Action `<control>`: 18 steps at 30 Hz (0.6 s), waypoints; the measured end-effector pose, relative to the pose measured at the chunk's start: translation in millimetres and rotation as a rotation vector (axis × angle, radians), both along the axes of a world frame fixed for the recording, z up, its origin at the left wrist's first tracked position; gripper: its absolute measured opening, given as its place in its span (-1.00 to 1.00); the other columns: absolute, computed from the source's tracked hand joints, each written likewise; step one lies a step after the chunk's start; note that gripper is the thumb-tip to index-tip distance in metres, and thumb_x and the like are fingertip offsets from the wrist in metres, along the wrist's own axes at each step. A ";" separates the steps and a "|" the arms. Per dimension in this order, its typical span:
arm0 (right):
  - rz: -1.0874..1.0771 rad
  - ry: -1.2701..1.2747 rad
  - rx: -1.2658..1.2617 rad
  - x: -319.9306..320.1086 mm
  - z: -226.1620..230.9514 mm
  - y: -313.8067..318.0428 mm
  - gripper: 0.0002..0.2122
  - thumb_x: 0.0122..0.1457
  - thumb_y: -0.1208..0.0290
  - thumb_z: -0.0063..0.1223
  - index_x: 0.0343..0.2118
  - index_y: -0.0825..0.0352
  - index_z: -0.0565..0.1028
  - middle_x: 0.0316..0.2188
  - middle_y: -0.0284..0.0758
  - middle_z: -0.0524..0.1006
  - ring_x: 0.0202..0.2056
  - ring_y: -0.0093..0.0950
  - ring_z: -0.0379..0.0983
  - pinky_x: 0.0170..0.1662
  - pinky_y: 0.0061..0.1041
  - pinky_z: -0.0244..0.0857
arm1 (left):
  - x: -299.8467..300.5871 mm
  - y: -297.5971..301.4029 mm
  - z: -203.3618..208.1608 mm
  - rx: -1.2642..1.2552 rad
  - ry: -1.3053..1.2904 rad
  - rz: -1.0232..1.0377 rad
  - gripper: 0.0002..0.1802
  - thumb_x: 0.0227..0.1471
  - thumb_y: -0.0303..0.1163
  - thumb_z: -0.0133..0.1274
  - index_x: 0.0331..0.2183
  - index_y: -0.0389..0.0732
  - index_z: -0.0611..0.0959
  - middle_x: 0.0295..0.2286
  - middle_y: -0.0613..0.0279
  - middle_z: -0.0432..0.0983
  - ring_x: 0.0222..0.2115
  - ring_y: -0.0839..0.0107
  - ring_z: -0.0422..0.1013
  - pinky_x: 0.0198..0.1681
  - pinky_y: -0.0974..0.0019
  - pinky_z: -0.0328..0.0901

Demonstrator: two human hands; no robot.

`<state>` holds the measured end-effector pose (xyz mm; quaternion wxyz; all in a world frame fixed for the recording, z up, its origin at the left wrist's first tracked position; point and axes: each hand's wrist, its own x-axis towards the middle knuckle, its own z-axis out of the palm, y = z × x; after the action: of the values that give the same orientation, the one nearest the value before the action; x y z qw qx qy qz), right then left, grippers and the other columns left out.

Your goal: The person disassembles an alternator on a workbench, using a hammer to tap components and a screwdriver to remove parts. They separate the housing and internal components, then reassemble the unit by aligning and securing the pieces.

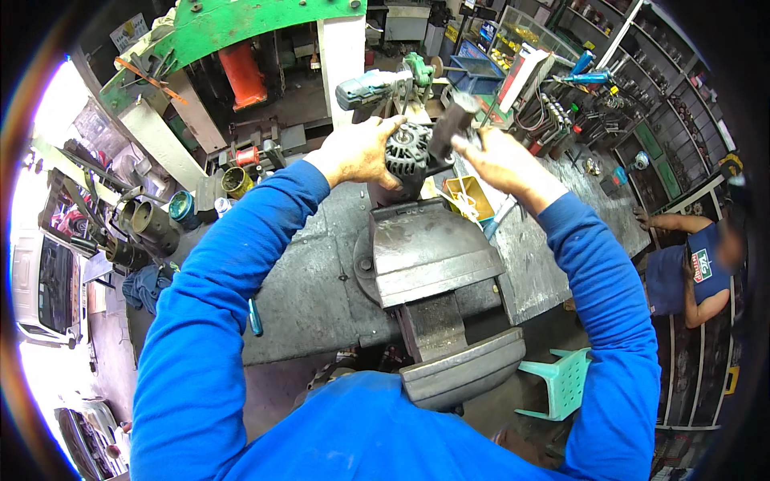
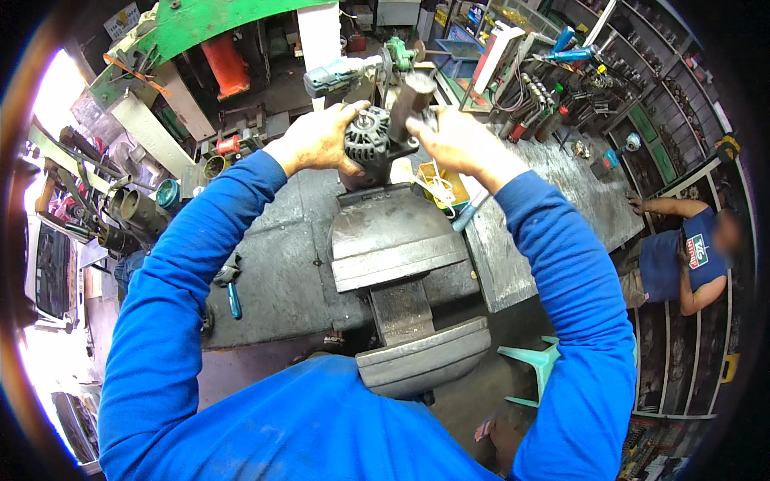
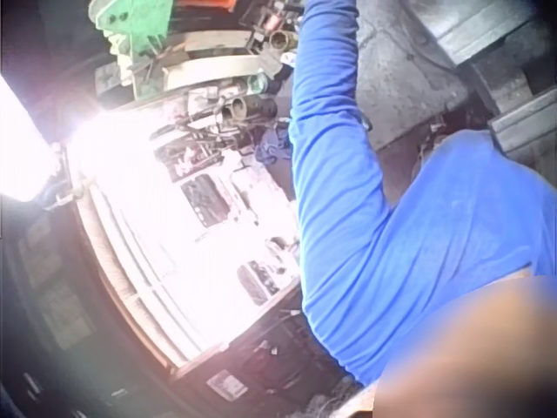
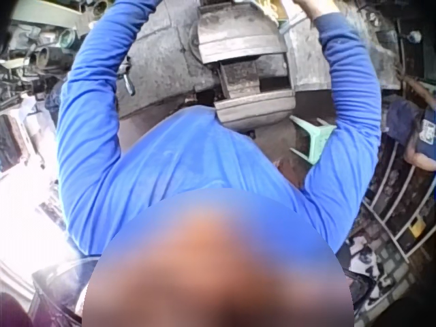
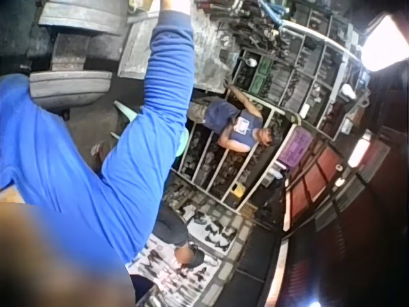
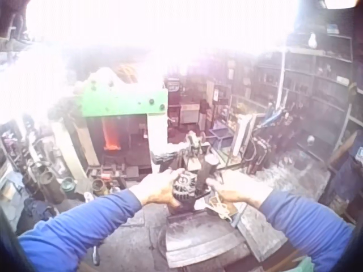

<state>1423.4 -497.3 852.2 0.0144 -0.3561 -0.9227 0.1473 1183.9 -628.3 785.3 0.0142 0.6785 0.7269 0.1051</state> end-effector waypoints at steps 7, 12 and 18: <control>-0.059 0.226 -0.049 24.2 -7.5 -8.7 -0.21 0.36 -0.22 -0.01 0.18 0.63 0.43 0.09 0.19 0.55 0.13 -0.05 0.52 0.19 -0.22 0.35 | -1.4 4.0 0.6 0.001 0.081 -0.012 0.37 -0.37 0.19 0.52 0.40 -0.03 0.24 0.06 -0.11 0.50 0.02 -0.12 0.52 0.12 -0.05 0.42; -0.144 0.247 -0.094 41.8 8.8 -14.9 -0.38 0.36 -0.07 0.07 0.19 0.48 0.48 0.06 0.11 0.59 0.12 -0.07 0.55 0.20 -0.23 0.36 | -8.0 8.3 -10.3 0.056 0.067 -0.044 0.39 -0.39 0.23 0.51 0.39 -0.11 0.26 0.05 -0.13 0.51 0.05 -0.07 0.51 0.15 -0.03 0.39; -0.151 0.270 -0.080 4.5 35.4 0.7 -0.23 0.31 -0.28 0.01 0.05 0.58 0.55 -0.18 0.11 0.65 -0.12 -0.10 0.65 -0.02 -0.23 0.49 | -0.5 0.5 0.6 0.025 -0.002 0.010 0.47 -0.44 0.20 0.55 0.39 -0.21 0.21 0.18 -0.13 0.43 0.15 -0.11 0.43 0.23 0.00 0.36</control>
<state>1427.9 -496.7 887.7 0.1351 -0.4015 -0.8764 0.2291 1183.4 -627.8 786.0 0.0059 0.6748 0.7290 0.1149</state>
